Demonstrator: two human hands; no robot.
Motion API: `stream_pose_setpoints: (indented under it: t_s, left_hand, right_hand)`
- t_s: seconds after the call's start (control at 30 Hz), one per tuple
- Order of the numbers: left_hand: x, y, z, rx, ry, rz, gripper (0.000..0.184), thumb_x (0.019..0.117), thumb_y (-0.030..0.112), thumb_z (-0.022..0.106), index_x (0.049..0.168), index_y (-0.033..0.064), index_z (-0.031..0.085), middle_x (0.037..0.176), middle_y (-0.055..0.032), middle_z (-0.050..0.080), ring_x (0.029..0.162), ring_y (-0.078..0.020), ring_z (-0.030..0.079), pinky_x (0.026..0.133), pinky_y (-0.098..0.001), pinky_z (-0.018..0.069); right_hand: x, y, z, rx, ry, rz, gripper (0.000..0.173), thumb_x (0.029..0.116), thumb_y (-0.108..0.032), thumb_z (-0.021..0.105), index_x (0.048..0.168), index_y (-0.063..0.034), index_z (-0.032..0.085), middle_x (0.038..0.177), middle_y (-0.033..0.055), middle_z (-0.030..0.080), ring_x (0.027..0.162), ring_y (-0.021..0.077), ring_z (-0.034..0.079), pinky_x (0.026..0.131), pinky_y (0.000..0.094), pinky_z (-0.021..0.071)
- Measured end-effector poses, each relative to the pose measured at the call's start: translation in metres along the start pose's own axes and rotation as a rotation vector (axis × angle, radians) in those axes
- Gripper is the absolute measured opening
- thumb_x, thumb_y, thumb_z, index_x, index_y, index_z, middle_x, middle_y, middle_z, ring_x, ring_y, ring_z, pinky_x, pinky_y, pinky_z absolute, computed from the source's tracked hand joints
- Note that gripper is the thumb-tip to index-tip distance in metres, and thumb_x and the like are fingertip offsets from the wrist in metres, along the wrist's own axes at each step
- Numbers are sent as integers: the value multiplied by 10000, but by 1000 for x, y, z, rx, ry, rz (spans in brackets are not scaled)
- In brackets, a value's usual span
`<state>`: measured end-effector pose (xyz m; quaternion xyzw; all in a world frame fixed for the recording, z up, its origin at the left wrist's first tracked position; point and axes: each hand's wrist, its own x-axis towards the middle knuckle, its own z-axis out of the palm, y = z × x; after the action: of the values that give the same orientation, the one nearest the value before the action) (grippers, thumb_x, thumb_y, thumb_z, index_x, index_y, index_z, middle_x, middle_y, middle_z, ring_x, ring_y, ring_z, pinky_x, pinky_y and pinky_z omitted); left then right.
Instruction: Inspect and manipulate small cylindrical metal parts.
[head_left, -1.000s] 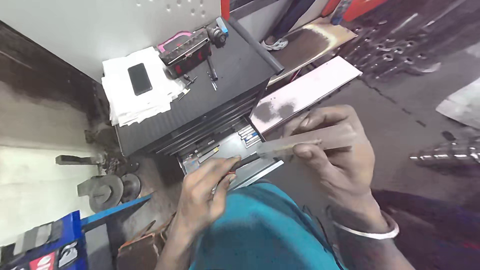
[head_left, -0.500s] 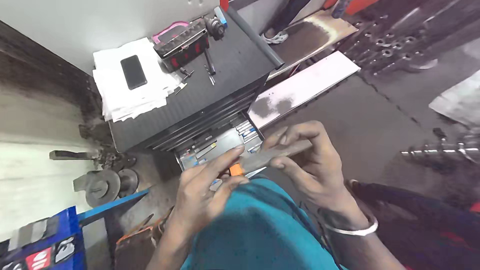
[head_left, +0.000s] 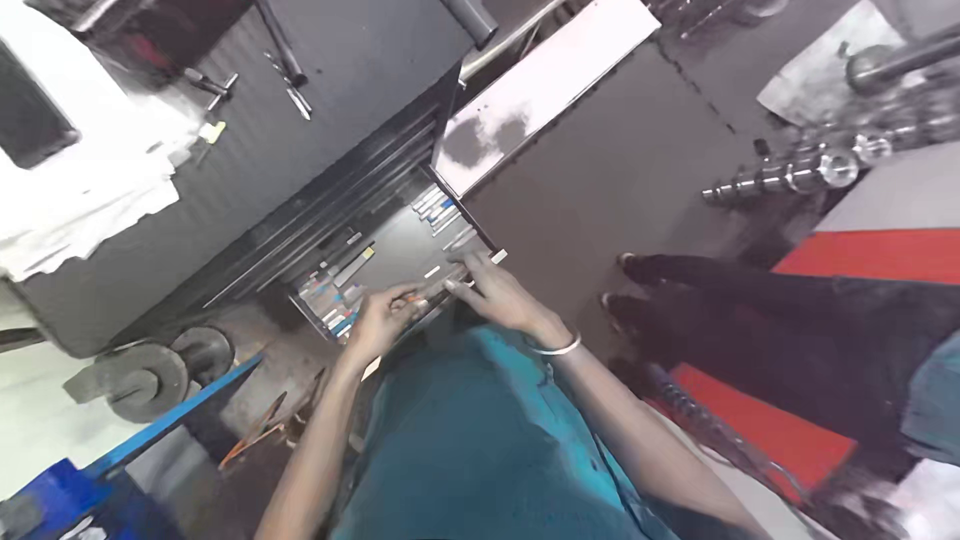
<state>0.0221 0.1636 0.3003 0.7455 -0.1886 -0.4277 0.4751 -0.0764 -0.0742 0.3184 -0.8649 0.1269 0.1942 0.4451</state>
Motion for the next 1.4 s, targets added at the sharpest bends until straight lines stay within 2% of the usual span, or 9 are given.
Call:
stream_pose_setpoints:
  t_s: [0.17, 0.3, 0.47, 0.6, 0.73, 0.87, 1.07, 1.23, 1.4]
  left_hand:
    - [101, -114, 56, 135, -4, -315, 327, 1022, 247, 612, 1278, 55, 676, 1118, -105, 735, 974, -174, 725, 928, -381, 591]
    - [188, -142, 93, 328, 77, -402, 351, 1052, 298, 563, 1283, 57, 670, 1146, -173, 716, 1082, -322, 685, 993, -547, 516]
    - [257, -175, 136, 322, 186, -391, 343, 1056, 252, 557, 1327, 59, 640, 1292, -198, 664, 1210, -366, 633, 1055, -566, 479]
    - [266, -182, 155, 402, 298, -320, 290, 969, 179, 670, 1253, 154, 716, 1390, -197, 568, 1154, -366, 642, 953, -534, 553]
    - [262, -194, 161, 253, 350, -261, 311, 960, 82, 627, 1264, 59, 686, 1246, -172, 692, 1153, -328, 667, 1010, -524, 524]
    - [266, -195, 144, 218, 434, -461, 415, 973, 197, 660, 1353, 46, 587, 1261, -199, 662, 1172, -349, 648, 1027, -538, 504]
    - [291, -183, 127, 271, 376, -602, 317, 928, 229, 716, 1196, 63, 678, 1292, -173, 626, 1173, -339, 628, 977, -542, 531]
    - [292, -192, 123, 426, 330, -502, 294, 934, 212, 706, 1165, 29, 708, 1268, -188, 655, 1148, -369, 649, 968, -577, 525]
    - [273, -175, 115, 418, 207, -381, 318, 951, 298, 708, 1136, 39, 717, 1053, -191, 736, 1004, -372, 711, 923, -595, 541]
  right_hand:
    - [-20, 121, 17, -84, -229, 488, 631, 1024, -532, 532, 1502, -122, 487, 1463, 203, 527, 1216, 363, 625, 1027, 558, 513]
    - [-58, 174, 14, -32, -312, 614, 570, 1038, -505, 519, 1492, -161, 516, 1415, 162, 586, 1172, 313, 661, 1016, 540, 531]
    - [-69, 195, 0, 6, -258, 670, 504, 1045, -468, 520, 1426, -142, 568, 1211, 122, 697, 1066, 272, 698, 968, 541, 551]
    - [-62, 197, -2, 28, -233, 658, 479, 1044, -456, 528, 1386, -129, 603, 1219, 102, 699, 1074, 246, 697, 966, 514, 560]
    - [-52, 195, -3, 33, -228, 631, 500, 1041, -500, 506, 1305, -94, 632, 1138, 109, 704, 1015, 244, 699, 934, 509, 563]
    - [-48, 192, -3, 56, -181, 599, 450, 1042, -452, 526, 1261, -77, 643, 1067, 104, 710, 936, 223, 703, 873, 482, 583]
    - [-51, 187, -4, 43, -193, 607, 438, 1044, -441, 529, 1301, -104, 641, 1101, 94, 714, 954, 216, 707, 882, 474, 585]
    - [-56, 183, -10, 38, -144, 567, 447, 1047, -438, 522, 1347, -126, 634, 1180, 82, 711, 1044, 198, 700, 954, 466, 569]
    - [-55, 178, -14, 20, -151, 603, 448, 1043, -476, 513, 1236, -96, 651, 1037, 95, 707, 934, 237, 700, 866, 511, 575]
